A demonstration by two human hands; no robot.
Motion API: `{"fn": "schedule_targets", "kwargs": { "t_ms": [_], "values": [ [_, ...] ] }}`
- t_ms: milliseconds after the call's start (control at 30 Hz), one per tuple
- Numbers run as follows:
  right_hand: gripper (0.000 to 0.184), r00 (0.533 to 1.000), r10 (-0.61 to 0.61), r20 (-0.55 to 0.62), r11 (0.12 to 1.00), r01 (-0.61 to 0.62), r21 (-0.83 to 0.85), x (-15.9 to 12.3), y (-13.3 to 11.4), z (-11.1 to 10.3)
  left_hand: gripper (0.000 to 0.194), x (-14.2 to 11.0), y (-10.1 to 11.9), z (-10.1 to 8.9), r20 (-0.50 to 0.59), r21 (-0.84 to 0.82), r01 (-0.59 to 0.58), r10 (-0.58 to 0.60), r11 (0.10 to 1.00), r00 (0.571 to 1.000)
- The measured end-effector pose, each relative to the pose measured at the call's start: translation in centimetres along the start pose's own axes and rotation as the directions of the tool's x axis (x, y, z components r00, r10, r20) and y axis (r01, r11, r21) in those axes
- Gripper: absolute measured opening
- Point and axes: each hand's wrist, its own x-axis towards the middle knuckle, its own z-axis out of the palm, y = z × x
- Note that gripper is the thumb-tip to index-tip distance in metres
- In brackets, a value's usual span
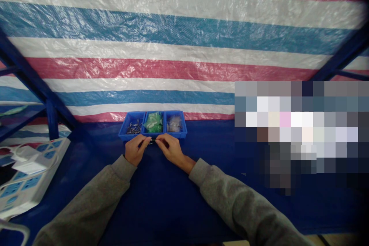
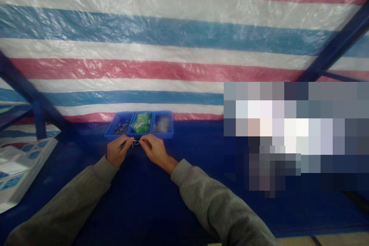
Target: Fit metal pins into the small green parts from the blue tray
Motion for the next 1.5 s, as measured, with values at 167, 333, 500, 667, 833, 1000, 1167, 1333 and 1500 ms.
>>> {"fn": "schedule_targets", "kwargs": {
  "t_ms": [167, 333, 500, 667, 833, 1000, 1167, 1333, 1500],
  "values": [
    [0.020, 1.000, -0.004, -0.009, 1.000, 0.004, 0.024, 0.0, 0.1, 0.0, 0.022, -0.2, -0.3, 0.1, -0.051, 0.006, 0.006, -0.006, 1.000, 0.999],
    [0.024, 1.000, -0.012, -0.013, 0.999, 0.013, 0.049, 0.0, 0.2, 0.0, 0.016, 0.5, -1.8, -0.8, -0.244, 0.140, 0.004, 0.031, 0.990, 0.969],
    [0.023, 1.000, -0.023, -0.006, 0.999, 0.023, 0.042, 0.0, 0.2, 0.0, 0.019, 2.0, -3.0, -1.9, -0.418, 0.385, 0.145, 0.031, 0.911, 0.908],
    [0.023, 1.000, -0.019, 0.002, 1.000, 0.019, 0.024, 0.0, 0.2, 0.0, 0.017, 2.1, -2.2, -2.2, -0.118, 0.419, -0.088, 0.150, 0.904, 0.982],
    [0.022, 0.999, -0.035, 0.012, 0.999, 0.035, 0.015, 0.0, 0.4, 0.1, 0.034, 1.7, -0.4, -2.4, 0.246, 0.524, -0.176, 0.050, 0.833, 0.968],
    [0.022, 0.999, -0.031, 0.020, 0.999, 0.031, 0.014, 0.0, 0.4, 0.1, 0.044, 1.5, 0.6, -2.2, 0.437, 0.594, -0.161, -0.148, 0.788, 0.887],
    [0.022, 0.999, -0.033, 0.030, 0.999, 0.032, 0.013, 0.0, 0.4, 0.1, 0.042, 1.0, 0.3, -1.5, 0.476, 0.621, -0.157, -0.210, 0.768, 0.854],
    [0.021, 0.999, -0.032, 0.034, 0.999, 0.031, 0.010, 0.1, 0.4, 0.1, 0.033, 0.6, -0.4, -1.1, 0.481, 0.606, -0.145, -0.215, 0.782, 0.850],
    [0.021, 0.998, -0.033, 0.045, 0.999, 0.033, 0.008, 0.1, 0.4, 0.1, 0.025, 0.6, -0.8, -0.5, 0.505, 0.547, -0.113, -0.219, 0.829, 0.835]
  ]
}}
